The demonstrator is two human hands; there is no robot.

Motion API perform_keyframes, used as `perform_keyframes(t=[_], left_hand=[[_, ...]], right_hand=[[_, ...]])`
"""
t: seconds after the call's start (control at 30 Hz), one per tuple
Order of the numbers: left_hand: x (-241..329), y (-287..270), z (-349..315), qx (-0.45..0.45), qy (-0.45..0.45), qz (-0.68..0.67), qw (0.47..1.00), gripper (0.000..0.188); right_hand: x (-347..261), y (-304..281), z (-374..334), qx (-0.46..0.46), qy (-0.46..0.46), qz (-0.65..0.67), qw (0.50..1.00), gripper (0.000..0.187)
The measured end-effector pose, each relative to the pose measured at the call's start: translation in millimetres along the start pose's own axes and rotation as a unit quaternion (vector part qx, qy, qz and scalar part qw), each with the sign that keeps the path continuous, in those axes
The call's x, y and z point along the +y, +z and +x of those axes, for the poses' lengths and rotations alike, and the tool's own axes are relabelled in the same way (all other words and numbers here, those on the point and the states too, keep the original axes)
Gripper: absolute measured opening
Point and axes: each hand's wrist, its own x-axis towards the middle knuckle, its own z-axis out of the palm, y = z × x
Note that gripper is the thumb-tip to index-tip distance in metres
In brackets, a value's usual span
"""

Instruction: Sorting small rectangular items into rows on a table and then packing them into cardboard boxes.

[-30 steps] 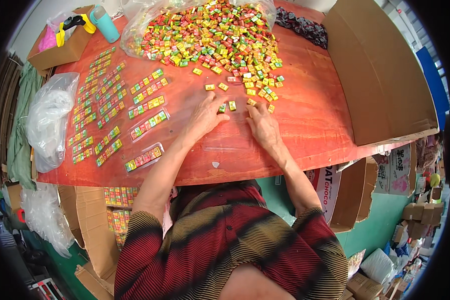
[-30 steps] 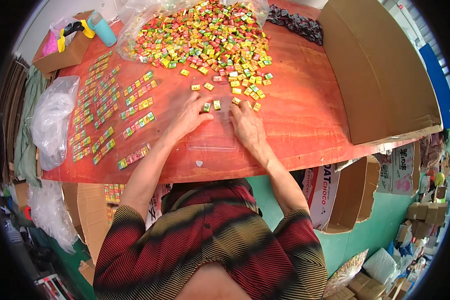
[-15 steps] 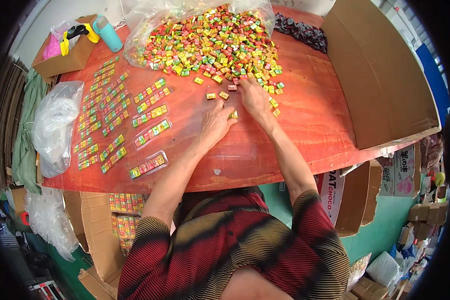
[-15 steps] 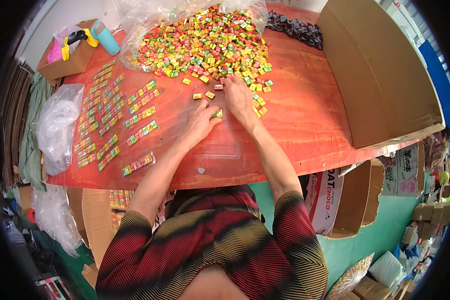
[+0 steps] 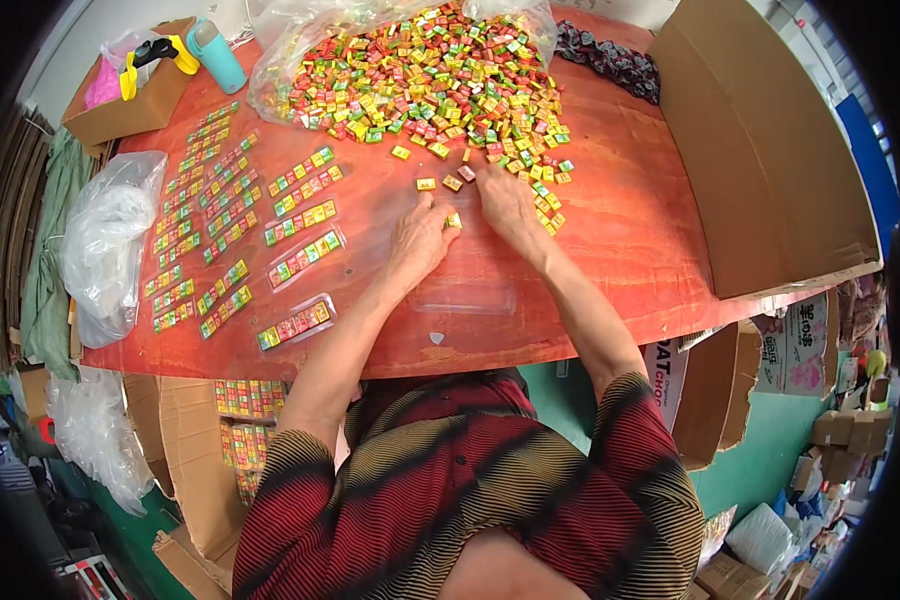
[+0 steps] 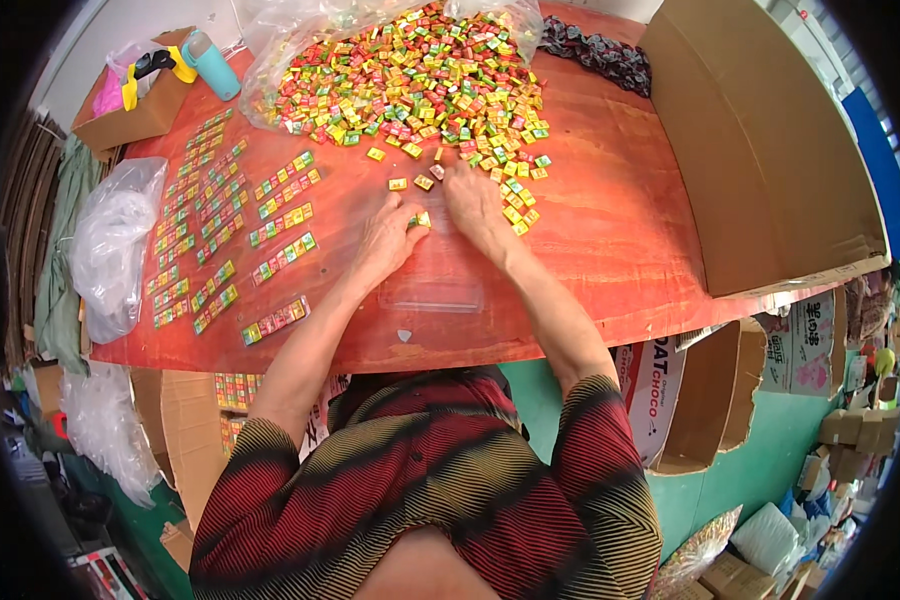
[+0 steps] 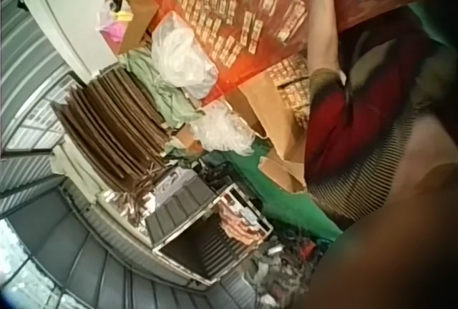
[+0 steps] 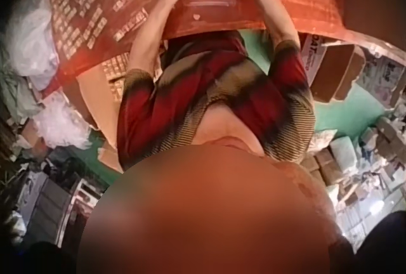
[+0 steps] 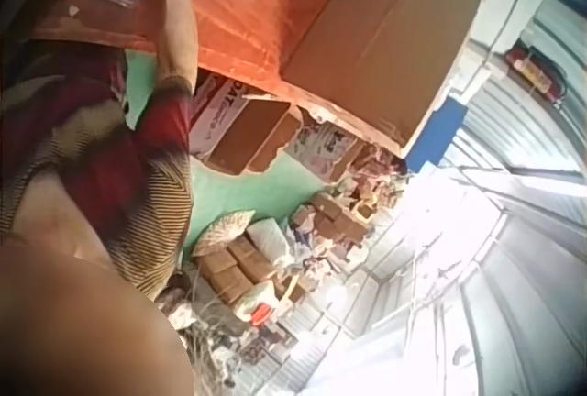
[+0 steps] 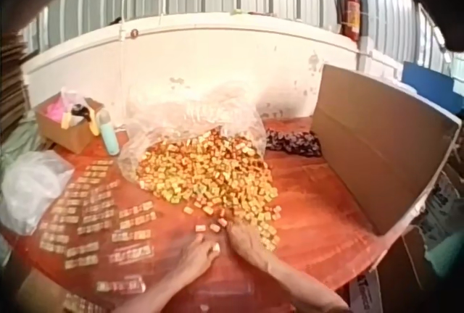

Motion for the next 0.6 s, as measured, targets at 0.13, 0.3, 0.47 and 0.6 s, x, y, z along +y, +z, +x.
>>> perform_keyframes(t=[0.13, 0.3, 0.47, 0.6], left_hand=[[0.1, 7.0, 1.1, -0.016, -0.014, 0.017, 1.000, 0.031], [11.1, 3.6, 0.6, -0.012, 0.003, 0.025, 1.000, 0.040], [15.2, 8.2, 1.7, -0.020, 0.022, 0.026, 0.999, 0.040], [20.0, 18.5, 4.7, -0.015, 0.016, 0.036, 0.999, 0.034]], right_hand=[[-21.6, 3.7, -34.1, 0.027, -0.015, -0.040, 0.999, 0.012], [-18.9, -23.1, -59.2, 0.021, 0.086, 0.043, 0.995, 0.018], [14.4, -39.8, -69.1, 0.004, 0.122, 0.035, 0.992, 0.010], [5.3, -26.1, -78.0, -0.024, 0.107, -0.018, 0.994, 0.012]])
